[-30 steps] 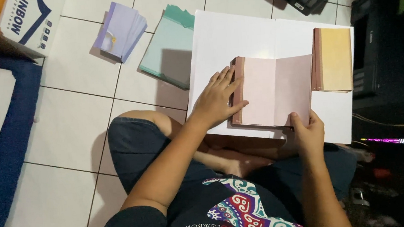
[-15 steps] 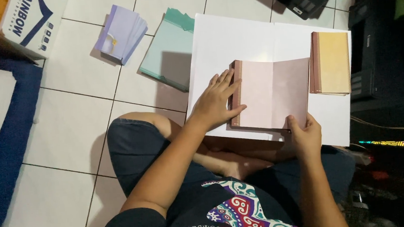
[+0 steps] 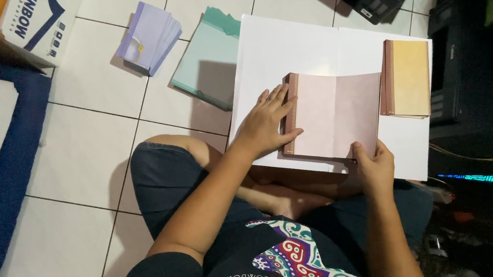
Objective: Manually folding individual sheets of paper from a stack and piling them up.
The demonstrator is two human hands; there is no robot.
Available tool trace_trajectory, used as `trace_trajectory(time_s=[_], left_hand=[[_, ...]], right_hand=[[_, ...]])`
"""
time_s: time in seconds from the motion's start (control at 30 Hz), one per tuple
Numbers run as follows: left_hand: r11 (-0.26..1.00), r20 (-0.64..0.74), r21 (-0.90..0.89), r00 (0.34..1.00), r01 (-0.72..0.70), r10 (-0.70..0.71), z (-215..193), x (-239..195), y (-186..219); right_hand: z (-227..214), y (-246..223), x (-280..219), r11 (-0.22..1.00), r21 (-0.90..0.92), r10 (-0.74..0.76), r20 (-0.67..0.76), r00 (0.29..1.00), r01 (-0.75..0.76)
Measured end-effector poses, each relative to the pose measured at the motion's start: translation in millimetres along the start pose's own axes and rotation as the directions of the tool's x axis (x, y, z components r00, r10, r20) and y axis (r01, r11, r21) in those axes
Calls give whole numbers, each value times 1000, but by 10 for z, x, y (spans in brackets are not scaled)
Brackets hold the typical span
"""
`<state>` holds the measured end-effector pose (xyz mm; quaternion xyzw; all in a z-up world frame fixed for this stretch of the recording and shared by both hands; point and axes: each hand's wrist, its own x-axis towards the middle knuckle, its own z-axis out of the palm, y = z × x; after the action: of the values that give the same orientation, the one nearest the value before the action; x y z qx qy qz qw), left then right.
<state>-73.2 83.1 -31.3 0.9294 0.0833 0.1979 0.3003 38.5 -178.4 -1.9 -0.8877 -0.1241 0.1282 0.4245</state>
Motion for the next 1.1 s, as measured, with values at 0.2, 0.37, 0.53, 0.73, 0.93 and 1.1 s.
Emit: trace_trajectory(time_s=[0.2, 0.37, 0.53, 0.73, 0.93, 1.1], left_hand=[[1000, 3, 3, 1000, 3, -3, 3, 3, 0], [1000, -5, 17, 1000, 11, -11, 33, 12, -6], [1000, -16, 19, 1000, 16, -15, 66, 11, -23], [1000, -8, 21, 1000, 19, -19, 71, 5, -38], [1000, -30, 4, 1000, 10, -10, 34, -2, -30], [1000, -50, 13, 999, 2, -2, 84, -15, -77]], right_hand=[[-53, -359, -131, 1000, 18, 15, 9, 1000, -15], [-145, 142, 99, 995, 102, -2, 60, 998, -4], [-219, 479, 217, 995, 82, -55, 10, 998, 54], [-232, 574, 187, 983, -148, -120, -47, 992, 112], [-223, 512, 153, 985, -114, -134, -27, 991, 130], [-227, 477, 136, 982, -124, -147, -21, 989, 144]])
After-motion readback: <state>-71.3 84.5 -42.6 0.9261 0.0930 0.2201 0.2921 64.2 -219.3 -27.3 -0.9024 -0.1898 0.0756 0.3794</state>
